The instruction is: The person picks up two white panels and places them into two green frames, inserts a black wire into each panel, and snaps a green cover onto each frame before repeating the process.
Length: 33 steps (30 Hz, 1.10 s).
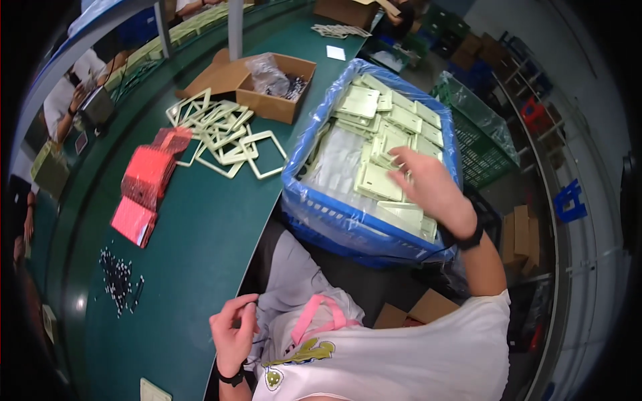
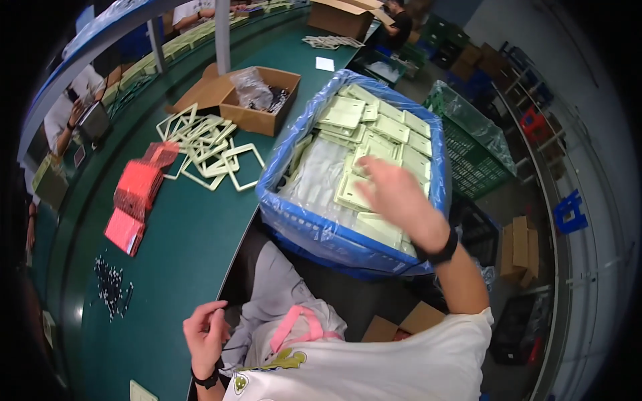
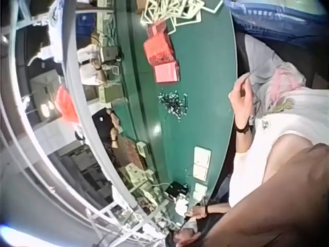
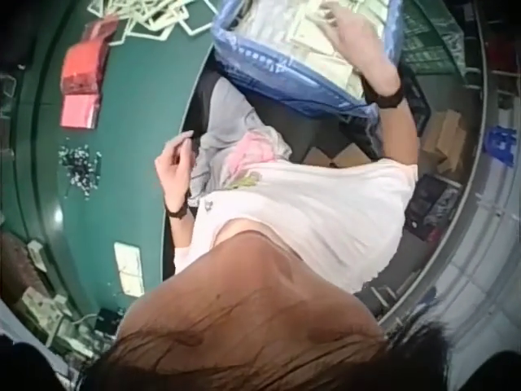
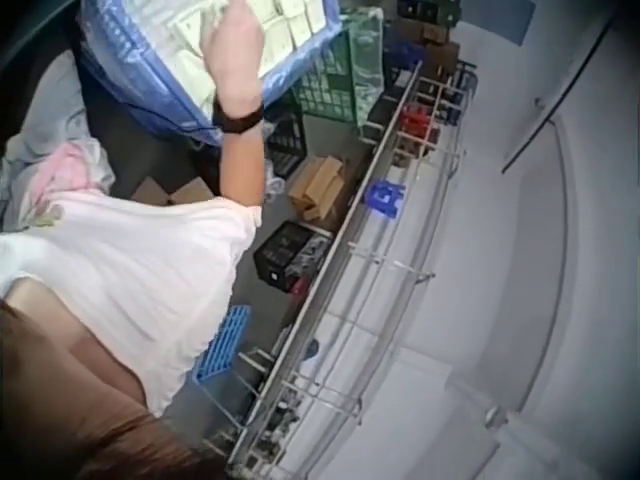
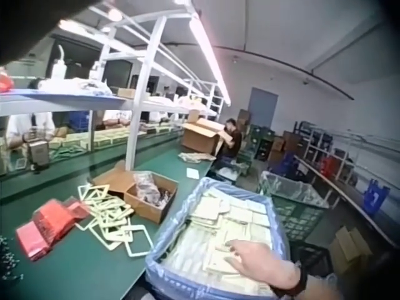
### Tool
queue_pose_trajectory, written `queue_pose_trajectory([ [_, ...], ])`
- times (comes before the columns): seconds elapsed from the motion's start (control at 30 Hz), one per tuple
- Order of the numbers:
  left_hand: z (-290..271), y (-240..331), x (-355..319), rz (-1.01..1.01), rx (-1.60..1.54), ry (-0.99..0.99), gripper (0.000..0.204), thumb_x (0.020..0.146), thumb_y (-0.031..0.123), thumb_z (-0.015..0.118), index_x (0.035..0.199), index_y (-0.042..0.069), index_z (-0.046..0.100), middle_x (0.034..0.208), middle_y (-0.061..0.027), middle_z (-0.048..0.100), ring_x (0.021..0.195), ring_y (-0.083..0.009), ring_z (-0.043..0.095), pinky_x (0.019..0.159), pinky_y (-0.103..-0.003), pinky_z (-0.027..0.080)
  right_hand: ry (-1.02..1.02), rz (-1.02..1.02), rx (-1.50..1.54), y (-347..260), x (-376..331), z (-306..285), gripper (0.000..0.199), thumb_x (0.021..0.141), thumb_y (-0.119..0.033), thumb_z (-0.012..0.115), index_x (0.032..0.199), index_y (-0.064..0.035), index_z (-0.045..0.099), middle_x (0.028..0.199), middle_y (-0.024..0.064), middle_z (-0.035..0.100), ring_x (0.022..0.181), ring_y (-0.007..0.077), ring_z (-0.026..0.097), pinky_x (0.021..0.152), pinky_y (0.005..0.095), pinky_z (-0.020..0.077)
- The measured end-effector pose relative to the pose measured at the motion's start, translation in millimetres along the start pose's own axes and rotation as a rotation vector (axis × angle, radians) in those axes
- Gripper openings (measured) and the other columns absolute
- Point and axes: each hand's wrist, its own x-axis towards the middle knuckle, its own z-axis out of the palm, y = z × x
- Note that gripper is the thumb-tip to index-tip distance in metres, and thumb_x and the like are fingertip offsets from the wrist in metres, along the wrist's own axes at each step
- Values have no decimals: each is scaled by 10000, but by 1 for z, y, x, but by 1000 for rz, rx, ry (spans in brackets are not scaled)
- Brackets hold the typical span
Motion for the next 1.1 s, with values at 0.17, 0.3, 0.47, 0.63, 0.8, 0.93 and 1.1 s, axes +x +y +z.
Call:
queue_pose_trajectory([
  [0.17,29,2,23,-128,-78,-260,133,1005,7,641,1097,-22,733,674,-23,656,563,-72,600,539,-235,475,-191,165,-175,183,35,73,891,844,-408,845,1499,55,456,1455,280,548,1391,390,516,1180,439,404],
  [0.3,44,24,53,1,52,-317,136,1004,13,646,1104,-28,729,773,-41,692,642,-79,619,589,-238,499,-360,225,-74,228,78,91,1100,768,-472,886,1577,47,350,1589,279,425,1482,410,414,1244,420,323],
  [0.47,104,83,150,124,76,-580,177,1014,58,633,1123,-48,724,951,-75,728,853,-121,682,740,-272,546,-488,311,252,274,91,77,1101,713,-444,921,1564,23,401,1539,260,504,1438,383,485,1191,406,394],
  [0.63,252,72,291,55,422,-773,439,915,262,665,1169,-93,709,1052,-260,764,985,-368,748,875,-426,572,-630,343,39,304,112,82,1093,657,-482,931,1529,1,482,1447,248,597,1350,363,577,1116,429,475],
  [0.8,351,19,324,20,666,-947,509,823,315,763,1147,-76,730,1020,-304,749,986,-377,745,873,-433,577,-599,310,16,275,114,81,1015,642,-466,939,1487,-55,554,1380,227,649,1262,368,634,1069,440,511],
  [0.93,380,9,319,-164,558,-965,549,803,351,858,1123,-78,736,855,-109,728,755,-254,673,633,-409,537,-544,282,-16,270,104,78,1011,649,-471,938,1489,-58,554,1402,221,640,1274,372,628,1074,443,511],
  [1.1,377,-9,333,-107,586,-1000,508,783,301,890,1059,-94,729,881,-106,715,697,-225,644,569,-373,518,-561,272,67,274,103,74,1015,668,-478,933,1492,-32,541,1433,220,621,1292,382,617,1077,452,509],
])
